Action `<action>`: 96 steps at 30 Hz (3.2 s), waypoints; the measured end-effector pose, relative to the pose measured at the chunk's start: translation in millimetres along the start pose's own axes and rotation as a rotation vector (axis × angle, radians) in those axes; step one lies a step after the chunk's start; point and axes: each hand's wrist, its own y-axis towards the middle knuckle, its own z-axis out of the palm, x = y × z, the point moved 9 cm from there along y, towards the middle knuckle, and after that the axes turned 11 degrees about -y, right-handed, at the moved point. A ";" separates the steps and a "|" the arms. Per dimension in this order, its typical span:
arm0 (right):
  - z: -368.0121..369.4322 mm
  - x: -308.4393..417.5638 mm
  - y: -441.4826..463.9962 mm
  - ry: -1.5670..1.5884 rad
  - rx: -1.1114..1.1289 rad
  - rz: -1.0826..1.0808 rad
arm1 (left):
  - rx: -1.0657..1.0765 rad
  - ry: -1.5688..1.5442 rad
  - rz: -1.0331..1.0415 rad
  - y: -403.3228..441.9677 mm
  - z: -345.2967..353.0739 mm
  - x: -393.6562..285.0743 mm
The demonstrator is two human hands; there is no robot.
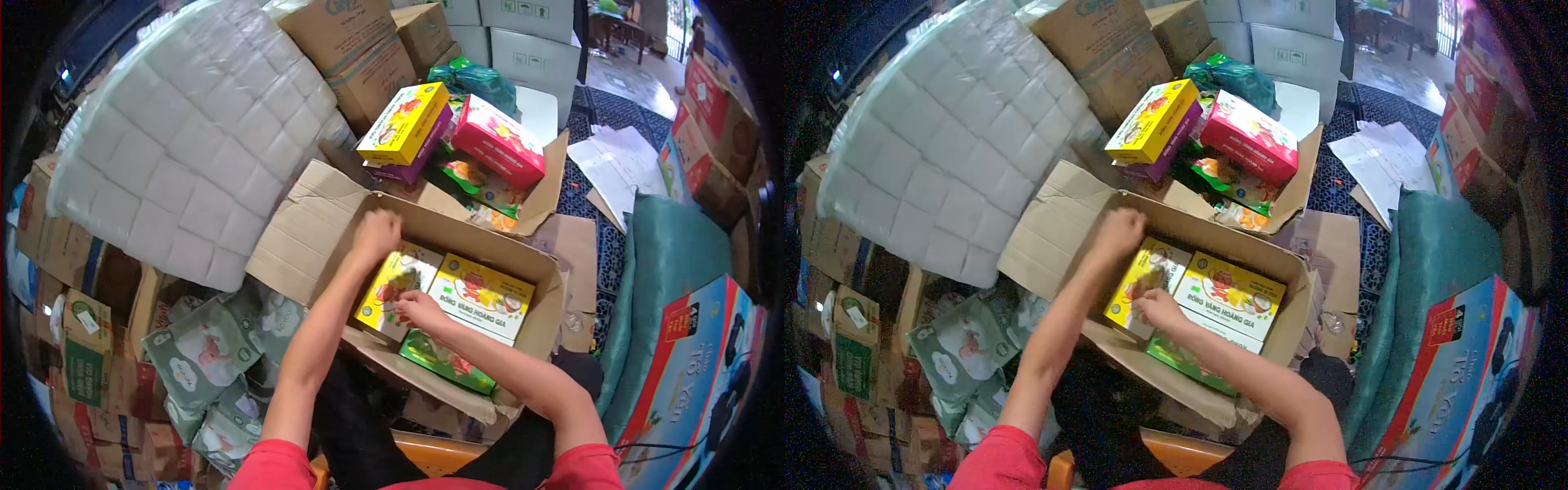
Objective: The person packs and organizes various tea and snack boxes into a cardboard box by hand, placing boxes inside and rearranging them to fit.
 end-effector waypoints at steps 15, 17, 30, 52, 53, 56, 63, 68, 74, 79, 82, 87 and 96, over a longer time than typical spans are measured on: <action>-129.9 205.8 -60.6 -0.523 -0.771 -0.716 | -0.616 -0.990 -0.701 116.5 -17.5 42.7; -189.6 262.6 -6.4 -0.801 -0.987 -0.914 | -0.587 -0.762 -0.729 96.0 -42.7 21.2; -301.2 325.5 65.3 -0.736 -1.179 -0.910 | -0.422 -1.360 -0.471 120.8 -31.2 31.4; -111.0 -65.4 -124.3 0.143 -0.269 0.385 | 0.310 -0.342 -0.131 -68.6 47.5 -15.1; -118.4 -65.3 -123.8 0.100 -0.289 0.382 | 0.331 -0.361 -0.132 -65.3 59.6 -23.1; -135.7 -70.9 -128.2 -0.025 -0.338 0.385 | 0.412 -0.322 -0.140 -60.0 89.9 -40.7; -166.3 -28.2 -133.1 -0.164 -0.548 0.214 | 0.544 -0.539 -0.204 -64.7 104.1 -63.7; -164.5 -54.5 -119.8 -0.265 -0.526 0.241 | 0.581 -0.523 -0.220 -66.8 118.6 -45.7; -154.7 -47.5 -131.5 -0.292 -0.495 0.242 | 0.584 -0.560 -0.145 -63.1 141.9 -23.3; -147.8 -47.1 -125.2 -0.485 -0.543 0.209 | 0.638 -0.556 -0.132 -71.6 103.4 -57.2; -134.3 -11.8 -134.6 -0.770 -0.638 0.176 | 0.433 -0.462 -0.154 -39.6 69.7 -30.2; -119.5 17.9 -112.4 -0.623 -0.611 -0.048 | -0.260 -1.311 -0.217 14.9 -35.7 -29.2; -75.0 80.4 -81.5 -0.484 -0.545 -0.608 | -0.469 -1.561 -0.686 169.3 27.2 70.5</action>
